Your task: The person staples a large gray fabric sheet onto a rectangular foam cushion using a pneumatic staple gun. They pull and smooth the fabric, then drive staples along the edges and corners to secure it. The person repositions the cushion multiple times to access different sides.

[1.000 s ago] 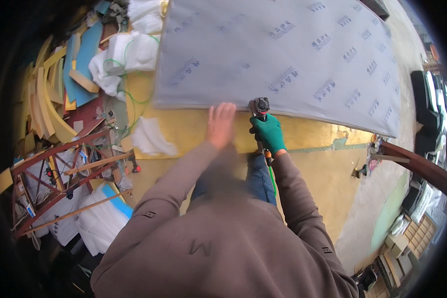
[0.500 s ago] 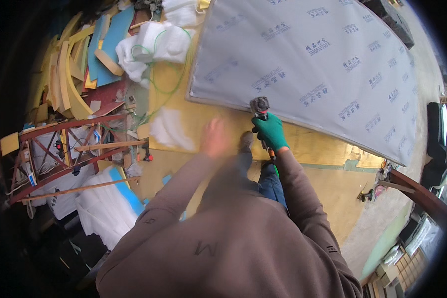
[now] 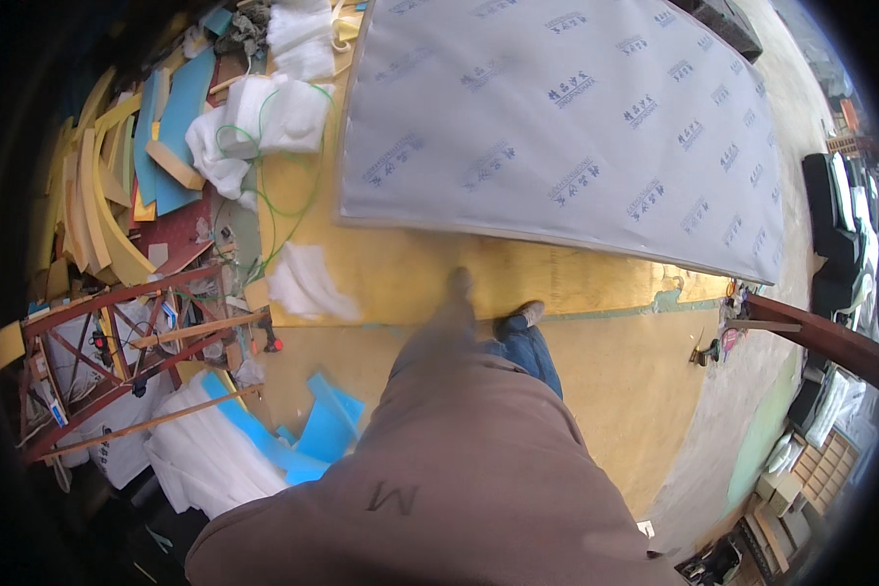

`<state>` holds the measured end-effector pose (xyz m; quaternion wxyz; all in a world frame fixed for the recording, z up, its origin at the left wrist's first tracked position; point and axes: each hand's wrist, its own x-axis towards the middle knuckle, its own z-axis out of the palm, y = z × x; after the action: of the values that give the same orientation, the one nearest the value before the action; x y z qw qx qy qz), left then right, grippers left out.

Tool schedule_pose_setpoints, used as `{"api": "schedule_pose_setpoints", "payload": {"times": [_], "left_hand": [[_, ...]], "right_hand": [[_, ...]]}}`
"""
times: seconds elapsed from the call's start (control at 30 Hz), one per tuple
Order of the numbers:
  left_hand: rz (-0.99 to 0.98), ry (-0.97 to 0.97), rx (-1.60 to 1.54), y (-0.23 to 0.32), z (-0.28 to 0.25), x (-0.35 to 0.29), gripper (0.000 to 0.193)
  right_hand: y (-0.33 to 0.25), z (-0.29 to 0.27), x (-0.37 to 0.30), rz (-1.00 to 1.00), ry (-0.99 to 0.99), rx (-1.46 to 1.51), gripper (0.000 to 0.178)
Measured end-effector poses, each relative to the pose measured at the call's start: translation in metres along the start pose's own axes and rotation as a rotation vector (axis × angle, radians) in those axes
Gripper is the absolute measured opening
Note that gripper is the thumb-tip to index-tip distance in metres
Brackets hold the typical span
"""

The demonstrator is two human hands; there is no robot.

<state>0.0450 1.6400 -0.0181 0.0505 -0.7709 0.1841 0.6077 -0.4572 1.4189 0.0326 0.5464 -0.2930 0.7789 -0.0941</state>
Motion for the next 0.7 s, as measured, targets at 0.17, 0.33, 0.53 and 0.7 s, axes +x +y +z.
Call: {"api": "schedule_pose_setpoints", "payload": {"times": [0.17, 0.33, 0.53, 0.7], "left_hand": [[0.031, 0.050, -0.055, 0.009, -0.023, 0.009, 0.035], [0.050, 0.050, -0.011, 0.018, -0.047, 0.019, 0.036], [0.062, 0.057, 0.041, 0.023, -0.061, 0.019, 0.037], [0.070, 0.104, 0.053, 0.024, -0.065, 0.017, 0.038]], "right_hand": [[0.033, 0.009, -0.012, 0.088, -0.021, -0.055, 0.027], [0.007, 0.013, -0.003, 0.044, 0.013, 0.010, 0.029], [0.027, 0.005, 0.001, 0.070, 0.050, 0.030, 0.031], [0.126, -0.015, 0.045, 0.122, 0.036, -0.068, 0.033]]}}
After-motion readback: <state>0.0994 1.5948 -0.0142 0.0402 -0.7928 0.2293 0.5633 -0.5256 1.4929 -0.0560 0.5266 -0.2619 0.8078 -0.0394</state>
